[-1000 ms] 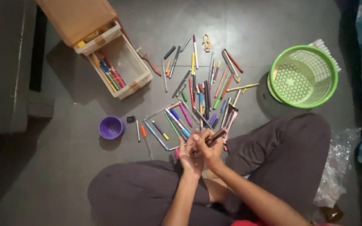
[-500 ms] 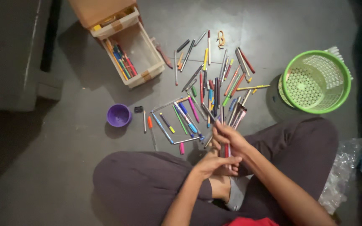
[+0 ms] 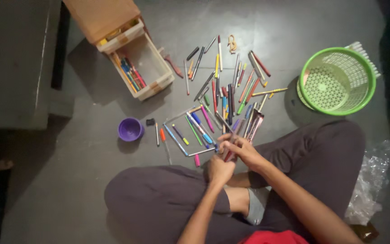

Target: The person sits on the floor and organizes a large pile of scattered pens, pencils, and markers. They sort the items by type and color, placing them into a plastic drawer unit and a green basket. The person also briefly handles a folded piece of paper before continuing to sort the writing instruments.

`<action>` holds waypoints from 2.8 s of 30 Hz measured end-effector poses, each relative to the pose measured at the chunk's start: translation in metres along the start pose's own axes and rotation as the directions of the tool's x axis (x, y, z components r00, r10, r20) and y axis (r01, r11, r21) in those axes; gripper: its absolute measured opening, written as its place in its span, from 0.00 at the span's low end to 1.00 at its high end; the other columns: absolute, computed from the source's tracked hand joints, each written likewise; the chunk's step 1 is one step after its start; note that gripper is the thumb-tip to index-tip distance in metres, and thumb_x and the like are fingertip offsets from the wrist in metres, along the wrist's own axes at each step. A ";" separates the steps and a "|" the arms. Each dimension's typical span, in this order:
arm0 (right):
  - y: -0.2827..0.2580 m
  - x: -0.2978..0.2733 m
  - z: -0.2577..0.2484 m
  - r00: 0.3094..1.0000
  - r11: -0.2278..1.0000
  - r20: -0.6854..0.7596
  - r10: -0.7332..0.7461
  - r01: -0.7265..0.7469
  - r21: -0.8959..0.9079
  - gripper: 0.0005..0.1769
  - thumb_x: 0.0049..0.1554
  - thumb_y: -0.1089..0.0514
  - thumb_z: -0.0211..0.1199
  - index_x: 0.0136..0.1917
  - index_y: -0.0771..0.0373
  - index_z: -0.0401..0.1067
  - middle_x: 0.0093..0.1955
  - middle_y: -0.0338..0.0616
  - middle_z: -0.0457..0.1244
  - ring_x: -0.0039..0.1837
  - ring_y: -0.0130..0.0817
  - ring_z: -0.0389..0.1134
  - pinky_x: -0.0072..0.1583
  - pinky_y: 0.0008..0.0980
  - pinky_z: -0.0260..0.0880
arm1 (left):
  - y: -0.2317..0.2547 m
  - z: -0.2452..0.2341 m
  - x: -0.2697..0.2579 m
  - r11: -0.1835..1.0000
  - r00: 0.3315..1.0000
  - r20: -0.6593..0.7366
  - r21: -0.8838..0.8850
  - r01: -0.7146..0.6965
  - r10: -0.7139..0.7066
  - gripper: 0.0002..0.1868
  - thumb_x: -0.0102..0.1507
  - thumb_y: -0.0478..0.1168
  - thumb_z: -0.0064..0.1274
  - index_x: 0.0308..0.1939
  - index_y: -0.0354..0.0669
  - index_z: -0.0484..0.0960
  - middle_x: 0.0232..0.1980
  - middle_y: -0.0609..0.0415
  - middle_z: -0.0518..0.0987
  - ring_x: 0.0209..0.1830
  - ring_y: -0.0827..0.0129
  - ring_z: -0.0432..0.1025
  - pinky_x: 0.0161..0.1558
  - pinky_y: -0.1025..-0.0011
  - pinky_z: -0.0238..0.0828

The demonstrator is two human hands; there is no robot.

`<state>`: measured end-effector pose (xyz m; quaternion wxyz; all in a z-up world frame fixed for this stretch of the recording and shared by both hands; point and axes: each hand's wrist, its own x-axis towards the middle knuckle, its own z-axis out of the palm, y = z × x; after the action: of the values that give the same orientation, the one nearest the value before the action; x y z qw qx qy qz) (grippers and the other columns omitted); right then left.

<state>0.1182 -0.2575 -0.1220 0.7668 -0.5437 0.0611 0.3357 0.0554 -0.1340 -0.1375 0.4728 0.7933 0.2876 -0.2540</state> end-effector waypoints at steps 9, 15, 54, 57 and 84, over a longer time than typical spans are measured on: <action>0.031 0.051 -0.116 0.858 0.947 -0.507 0.083 0.090 0.308 0.16 0.62 0.51 0.65 0.56 0.63 0.70 0.45 0.38 0.67 0.44 0.28 0.68 0.49 0.30 0.70 | 0.056 -0.178 0.004 0.936 0.869 -0.412 -0.094 -0.339 0.273 0.30 0.58 0.62 0.62 0.19 0.38 0.81 0.16 0.51 0.72 0.19 0.66 0.67 0.30 0.61 0.67; 0.036 0.051 -0.101 0.786 0.960 -0.560 -0.261 0.149 -0.238 0.16 0.58 0.53 0.68 0.57 0.62 0.75 0.42 0.38 0.67 0.39 0.26 0.66 0.41 0.31 0.64 | 0.015 -0.161 0.071 0.981 0.897 -0.396 0.068 -0.184 0.195 0.30 0.57 0.63 0.64 0.28 0.35 0.84 0.25 0.44 0.79 0.28 0.53 0.77 0.35 0.55 0.72; -0.020 0.041 -0.050 0.988 0.412 -0.078 -0.134 -0.016 -0.911 0.25 0.61 0.40 0.54 0.44 0.62 0.80 0.35 0.54 0.69 0.41 0.52 0.73 0.47 0.47 0.71 | -0.012 -0.100 0.085 0.922 0.937 0.029 0.172 -0.348 0.348 0.14 0.52 0.49 0.63 0.33 0.42 0.87 0.29 0.43 0.82 0.32 0.52 0.79 0.38 0.56 0.74; -0.067 0.073 -0.083 0.960 0.332 -0.052 -0.274 0.044 -0.942 0.21 0.62 0.44 0.56 0.50 0.63 0.77 0.39 0.56 0.70 0.43 0.53 0.73 0.47 0.49 0.71 | -0.017 -0.068 0.116 0.968 0.976 0.071 -0.158 -0.193 0.206 0.18 0.59 0.51 0.65 0.28 0.38 0.81 0.21 0.55 0.77 0.21 0.69 0.71 0.26 0.66 0.64; -0.047 0.088 -0.033 0.909 -0.027 0.234 -0.344 0.240 -0.970 0.31 0.52 0.51 0.66 0.68 0.55 0.68 0.78 0.59 0.47 0.78 0.66 0.39 0.69 0.77 0.39 | -0.013 -0.020 0.140 0.490 0.944 0.254 -0.808 0.327 -0.210 0.14 0.57 0.39 0.59 0.21 0.49 0.70 0.17 0.67 0.58 0.11 0.81 0.51 0.14 0.77 0.42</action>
<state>0.2220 -0.2551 -0.1389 0.2293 -0.9297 -0.2723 0.0944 0.1475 -0.0807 -0.2309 0.7658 0.3958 0.4647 -0.2024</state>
